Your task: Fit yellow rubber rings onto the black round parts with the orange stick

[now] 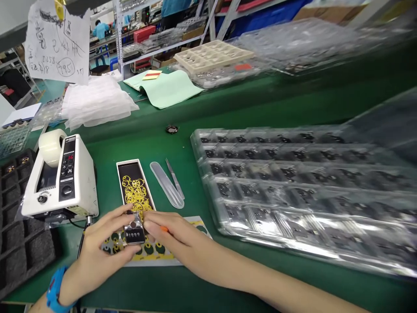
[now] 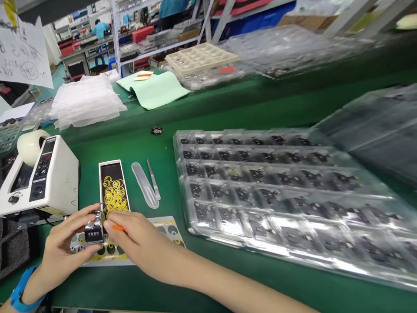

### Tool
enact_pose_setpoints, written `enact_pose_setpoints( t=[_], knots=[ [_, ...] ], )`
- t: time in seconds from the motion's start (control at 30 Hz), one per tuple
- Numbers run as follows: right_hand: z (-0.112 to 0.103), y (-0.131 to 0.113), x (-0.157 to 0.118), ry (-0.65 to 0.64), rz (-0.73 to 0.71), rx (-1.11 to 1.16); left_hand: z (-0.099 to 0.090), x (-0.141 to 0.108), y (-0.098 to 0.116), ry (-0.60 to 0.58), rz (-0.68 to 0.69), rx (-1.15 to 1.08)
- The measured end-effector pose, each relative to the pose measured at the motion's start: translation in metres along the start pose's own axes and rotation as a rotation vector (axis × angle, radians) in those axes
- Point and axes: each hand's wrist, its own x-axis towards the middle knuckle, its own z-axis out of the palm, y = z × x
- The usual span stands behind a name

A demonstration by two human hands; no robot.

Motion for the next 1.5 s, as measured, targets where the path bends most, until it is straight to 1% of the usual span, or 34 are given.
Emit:
enact_pose_setpoints(
  t=[0.13,0.2,0.27,0.33,0.47,0.53,0.6,0.77,1.03,1.23,1.37,1.5],
  knots=[
    [0.006,0.006,0.003,-0.028,0.132,0.174,0.0,-0.001,-0.002,0.001,0.015,0.019],
    [0.008,0.008,0.004,-0.028,0.161,0.221,0.0,-0.001,-0.003,0.002,0.001,0.006],
    [0.008,0.009,0.004,-0.001,0.124,0.199,0.0,-0.001,-0.004,0.008,-0.025,-0.022],
    [0.005,0.007,0.002,0.023,0.05,0.1,-0.001,0.0,-0.004,0.019,-0.042,-0.046],
    [-0.003,0.004,-0.001,-0.03,-0.083,-0.142,-0.002,0.0,-0.002,0.031,-0.044,-0.056],
    [-0.005,0.004,-0.002,-0.047,-0.116,-0.178,-0.002,0.0,-0.001,0.023,-0.038,-0.043],
    [-0.005,0.003,-0.002,-0.054,-0.118,-0.156,-0.002,-0.001,-0.001,0.015,-0.036,-0.031],
    [-0.005,0.0,-0.002,-0.087,-0.067,-0.066,-0.003,-0.002,-0.002,0.003,-0.025,-0.026],
    [-0.004,0.0,0.0,-0.066,-0.043,-0.005,-0.002,-0.002,-0.003,0.009,0.016,0.014],
    [-0.002,-0.002,0.0,-0.054,-0.012,0.014,-0.002,-0.003,-0.004,0.015,-0.008,0.005],
    [-0.001,-0.003,0.001,-0.051,0.002,0.032,-0.002,-0.003,-0.005,0.01,0.003,0.015],
    [0.0,0.001,0.002,-0.069,0.003,0.13,0.0,-0.003,-0.005,0.012,0.02,0.041]
  ],
)
